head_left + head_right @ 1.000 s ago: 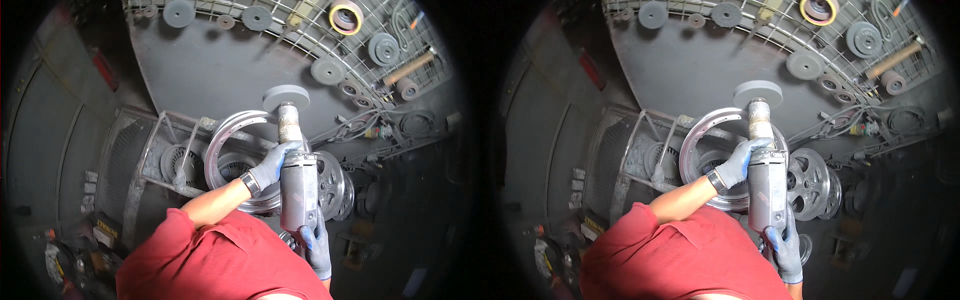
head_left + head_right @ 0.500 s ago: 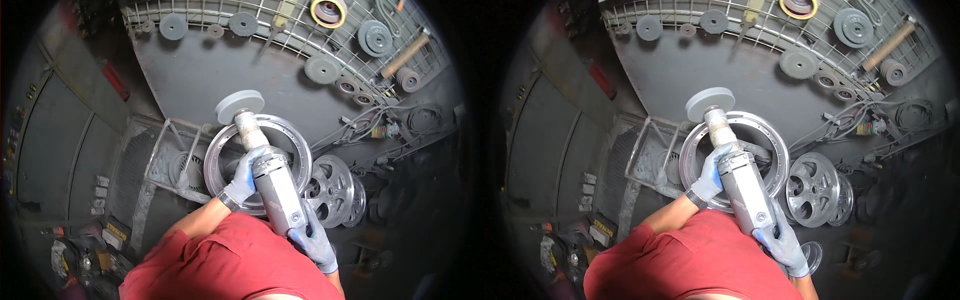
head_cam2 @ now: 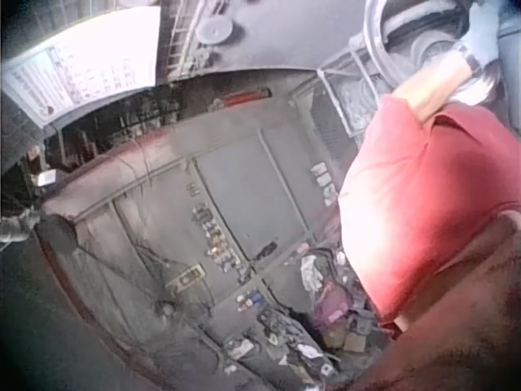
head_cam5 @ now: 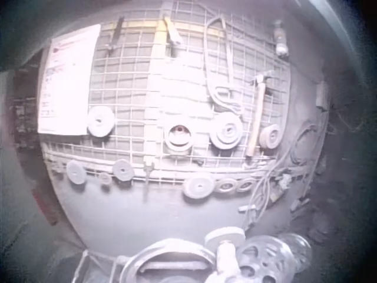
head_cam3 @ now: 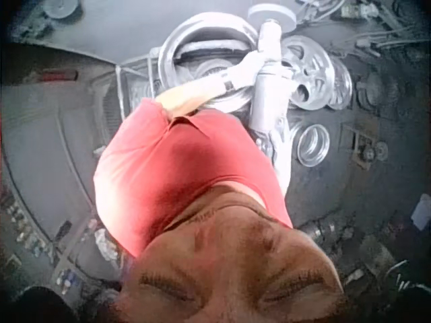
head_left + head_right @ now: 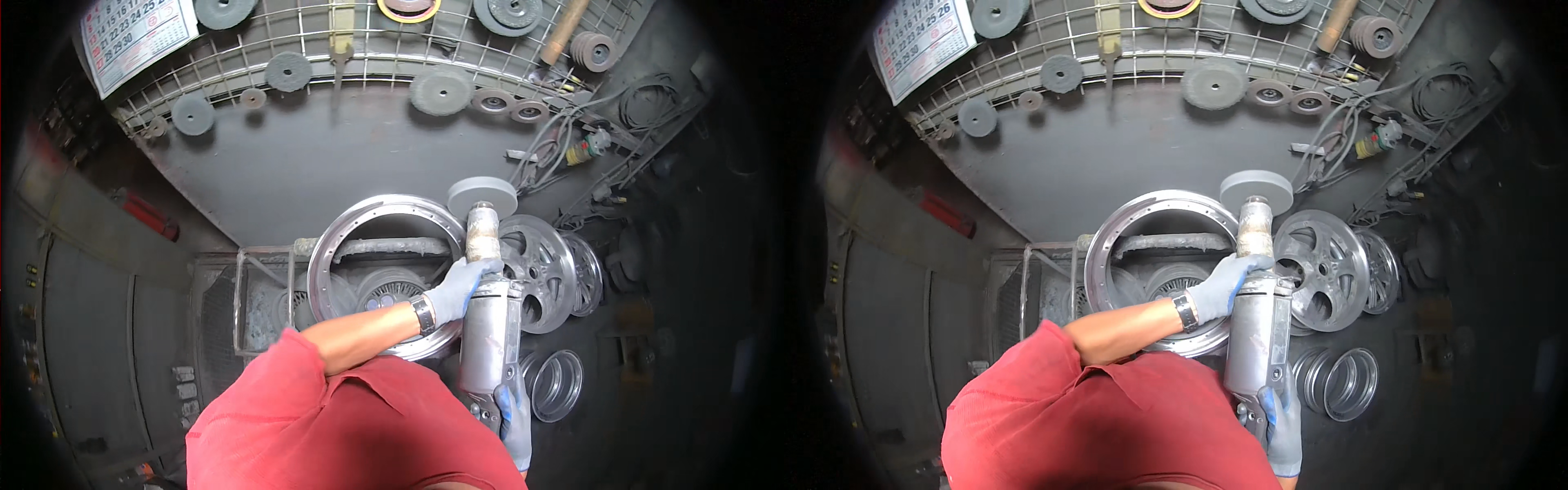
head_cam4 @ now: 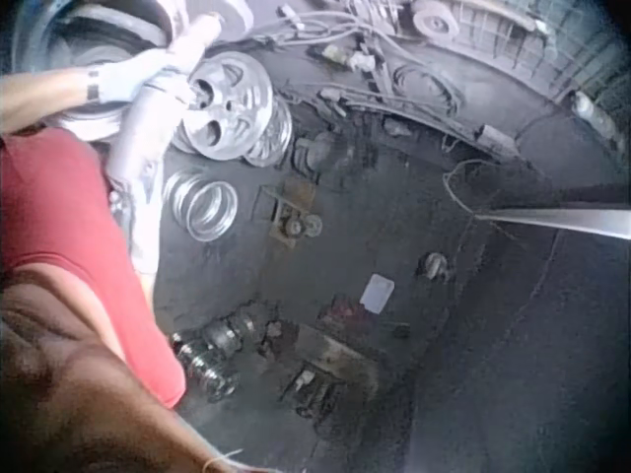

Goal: The person uses a handheld angle grinder with a polishing pad to polish the inner and outer surfaces of a metal wheel rim. They rotate the rim to access different areas and continue polishing until the surface appears smooth and reflective.

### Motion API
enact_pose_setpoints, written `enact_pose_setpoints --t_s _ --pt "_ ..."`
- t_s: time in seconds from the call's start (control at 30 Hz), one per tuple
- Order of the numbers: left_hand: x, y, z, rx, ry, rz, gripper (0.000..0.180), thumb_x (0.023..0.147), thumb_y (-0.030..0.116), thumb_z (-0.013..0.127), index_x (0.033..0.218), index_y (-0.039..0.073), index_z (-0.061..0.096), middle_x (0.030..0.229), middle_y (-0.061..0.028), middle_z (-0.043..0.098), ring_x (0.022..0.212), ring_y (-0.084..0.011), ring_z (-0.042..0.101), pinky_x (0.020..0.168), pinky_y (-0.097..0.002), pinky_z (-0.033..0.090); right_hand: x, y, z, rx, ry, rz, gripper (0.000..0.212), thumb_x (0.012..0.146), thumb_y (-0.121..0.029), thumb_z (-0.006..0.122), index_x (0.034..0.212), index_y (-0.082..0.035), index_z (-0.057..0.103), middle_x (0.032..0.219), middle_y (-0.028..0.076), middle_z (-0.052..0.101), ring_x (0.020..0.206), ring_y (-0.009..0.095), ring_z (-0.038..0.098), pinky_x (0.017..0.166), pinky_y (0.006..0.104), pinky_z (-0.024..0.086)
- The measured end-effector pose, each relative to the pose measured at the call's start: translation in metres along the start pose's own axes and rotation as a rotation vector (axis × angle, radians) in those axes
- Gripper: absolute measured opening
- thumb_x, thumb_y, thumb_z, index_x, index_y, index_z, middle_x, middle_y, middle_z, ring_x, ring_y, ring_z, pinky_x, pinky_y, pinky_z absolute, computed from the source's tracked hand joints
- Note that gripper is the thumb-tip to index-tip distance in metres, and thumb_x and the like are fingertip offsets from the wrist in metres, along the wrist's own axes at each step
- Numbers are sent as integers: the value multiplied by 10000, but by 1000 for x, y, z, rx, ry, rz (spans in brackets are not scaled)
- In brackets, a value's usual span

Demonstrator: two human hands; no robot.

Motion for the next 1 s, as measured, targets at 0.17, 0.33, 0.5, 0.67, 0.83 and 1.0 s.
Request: enact_pose_setpoints --t_s 0.17,0.33,0.5,0.67,0.83,1.0 --pt "-7 3 0 -8 -19 -23 210 963 121 745 1139 44 657 953 -77 730 801 -194 737 742 -371 627 -5 -17 12 -435 -12 -205 680 1027 -244 671 1598 -15 384 1261 114 666 932 146 667 778 288 569" --pt "-24 30 -22 -159 -36 72 229 975 133 748 1162 48 646 981 -84 733 856 -211 753 804 -383 639 4 -14 42 -211 -146 -76 805 993 -274 702 1637 29 325 1499 165 564 1339 227 573 1130 365 451" --pt "-53 59 -54 -290 -117 236 245 1006 204 725 1189 55 662 1016 -106 762 898 -225 766 843 -387 636 23 -15 60 -293 -287 -68 823 982 -127 703 1659 45 267 1517 182 552 1390 244 546 1178 381 426" --pt "-81 54 -106 -400 -73 319 279 1003 235 722 1199 38 690 1082 -110 772 955 -229 772 886 -392 630 43 -8 51 -665 -413 -118 899 957 -153 754 1671 51 248 1548 206 539 1415 266 541 1181 377 420" --pt "-106 51 -132 -400 72 440 391 1019 271 695 1295 -1 641 1141 -164 756 1037 -299 756 974 -465 610 69 3 32 -914 -469 -240 852 963 -192 767 1669 -10 327 1382 200 676 1203 275 693 1066 390 519" --pt "-83 51 -131 -213 93 444 326 1014 241 712 1247 29 630 1097 -136 746 1011 -274 758 934 -456 631 75 38 2 -596 -322 158 818 985 -141 718 1674 -1 299 1406 174 646 1219 266 661 1093 387 494"
Point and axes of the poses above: each hand's wrist, its own x-axis towards the middle knuckle, its own z-axis out of the palm, y = z × x, the point moved 8 cm from there along x, towards the middle knuckle
